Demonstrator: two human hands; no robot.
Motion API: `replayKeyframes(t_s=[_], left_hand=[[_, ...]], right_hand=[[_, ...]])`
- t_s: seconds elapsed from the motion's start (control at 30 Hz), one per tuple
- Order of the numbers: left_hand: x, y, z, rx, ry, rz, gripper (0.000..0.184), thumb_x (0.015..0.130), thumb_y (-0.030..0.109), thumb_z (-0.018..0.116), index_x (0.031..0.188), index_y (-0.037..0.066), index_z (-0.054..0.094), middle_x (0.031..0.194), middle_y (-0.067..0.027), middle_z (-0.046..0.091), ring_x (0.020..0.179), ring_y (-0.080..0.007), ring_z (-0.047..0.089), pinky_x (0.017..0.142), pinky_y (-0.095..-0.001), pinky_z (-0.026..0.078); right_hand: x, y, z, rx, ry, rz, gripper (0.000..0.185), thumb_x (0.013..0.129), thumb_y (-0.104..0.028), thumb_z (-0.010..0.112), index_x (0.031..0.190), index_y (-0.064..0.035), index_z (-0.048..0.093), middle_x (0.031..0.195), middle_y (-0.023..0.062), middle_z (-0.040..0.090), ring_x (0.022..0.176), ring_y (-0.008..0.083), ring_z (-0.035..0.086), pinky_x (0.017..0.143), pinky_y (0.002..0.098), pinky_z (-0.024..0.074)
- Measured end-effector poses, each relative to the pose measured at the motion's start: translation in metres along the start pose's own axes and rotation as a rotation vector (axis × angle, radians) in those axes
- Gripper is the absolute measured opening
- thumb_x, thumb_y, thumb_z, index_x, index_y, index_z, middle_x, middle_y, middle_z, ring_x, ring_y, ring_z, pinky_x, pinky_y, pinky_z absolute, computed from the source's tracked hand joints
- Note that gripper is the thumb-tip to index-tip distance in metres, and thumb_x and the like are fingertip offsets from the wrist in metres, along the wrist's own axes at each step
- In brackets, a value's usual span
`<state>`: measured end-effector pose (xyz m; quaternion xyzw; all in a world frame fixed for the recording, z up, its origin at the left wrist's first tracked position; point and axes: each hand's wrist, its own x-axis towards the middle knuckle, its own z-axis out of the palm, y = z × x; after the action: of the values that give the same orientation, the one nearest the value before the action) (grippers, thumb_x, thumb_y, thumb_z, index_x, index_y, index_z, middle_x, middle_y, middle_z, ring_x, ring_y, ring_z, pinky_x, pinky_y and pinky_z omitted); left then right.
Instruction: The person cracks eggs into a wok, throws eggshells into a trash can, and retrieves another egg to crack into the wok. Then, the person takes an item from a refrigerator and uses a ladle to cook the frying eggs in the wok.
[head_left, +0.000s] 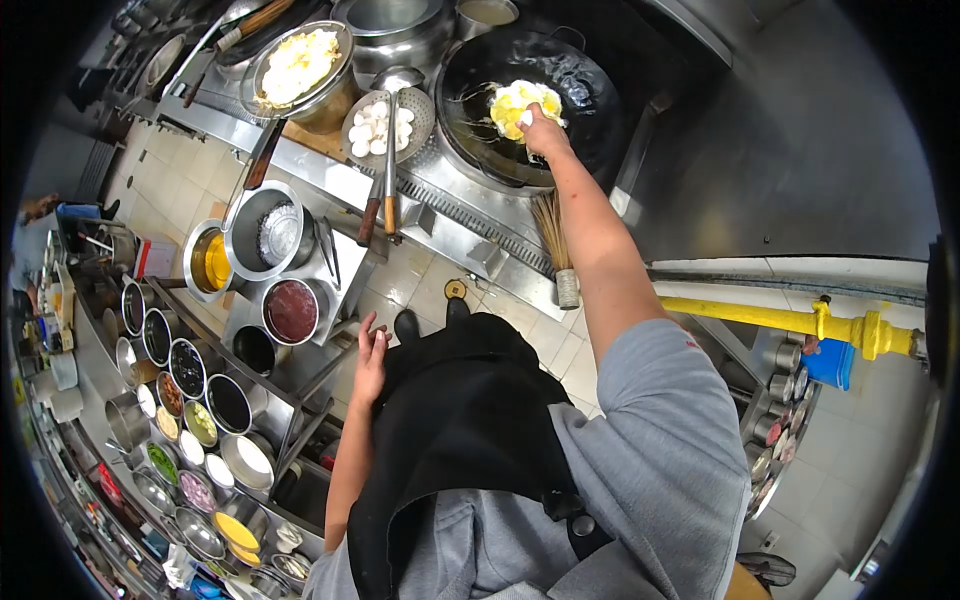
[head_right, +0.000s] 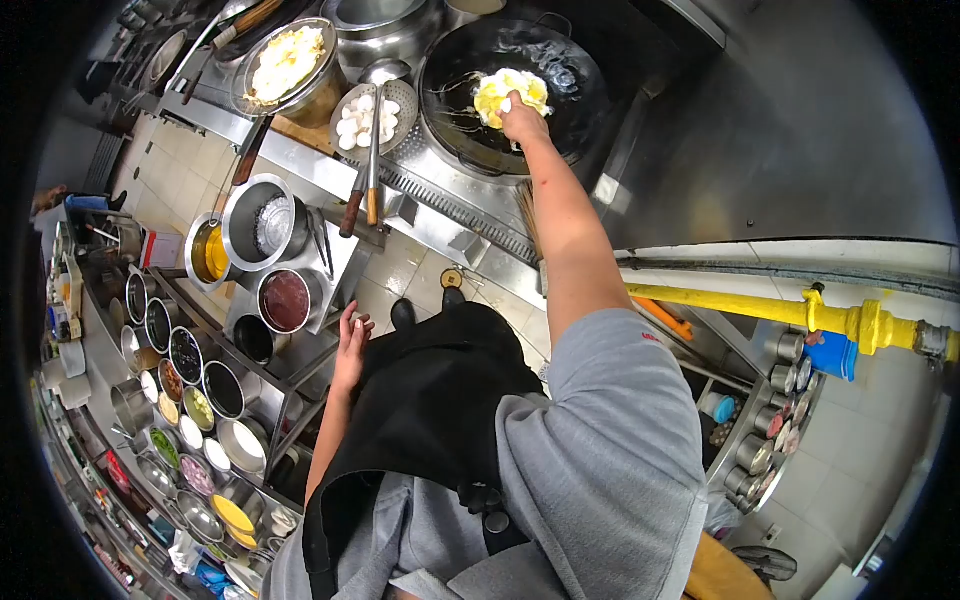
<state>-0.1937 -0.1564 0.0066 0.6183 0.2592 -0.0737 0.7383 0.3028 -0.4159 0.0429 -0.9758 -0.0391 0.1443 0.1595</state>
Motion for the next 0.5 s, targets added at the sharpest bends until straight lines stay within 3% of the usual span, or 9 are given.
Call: replayKeyframes(t_s=[0.5], left_hand=[[0.0089, -0.0003, -0.0003, 0.111, 0.034, 0.065, 0.067, 0.105, 0.041, 0.043, 0.158, 0.020, 0.009, 0.131, -0.0199, 0.050, 0.117, -0.0248, 0.054, 0.103, -0.0370, 0.039]], right_hand=[[-0.0029, -0.0043, -0.0043, -0.065, 0.127, -0.057, 0.047, 0.096, -0.041, 0.057, 0.135, -0.0175, 0.044, 0.117, 0.0259, 0.065, 0.111, 0.0431, 0.061, 0.094, 0.0508, 0.0467]])
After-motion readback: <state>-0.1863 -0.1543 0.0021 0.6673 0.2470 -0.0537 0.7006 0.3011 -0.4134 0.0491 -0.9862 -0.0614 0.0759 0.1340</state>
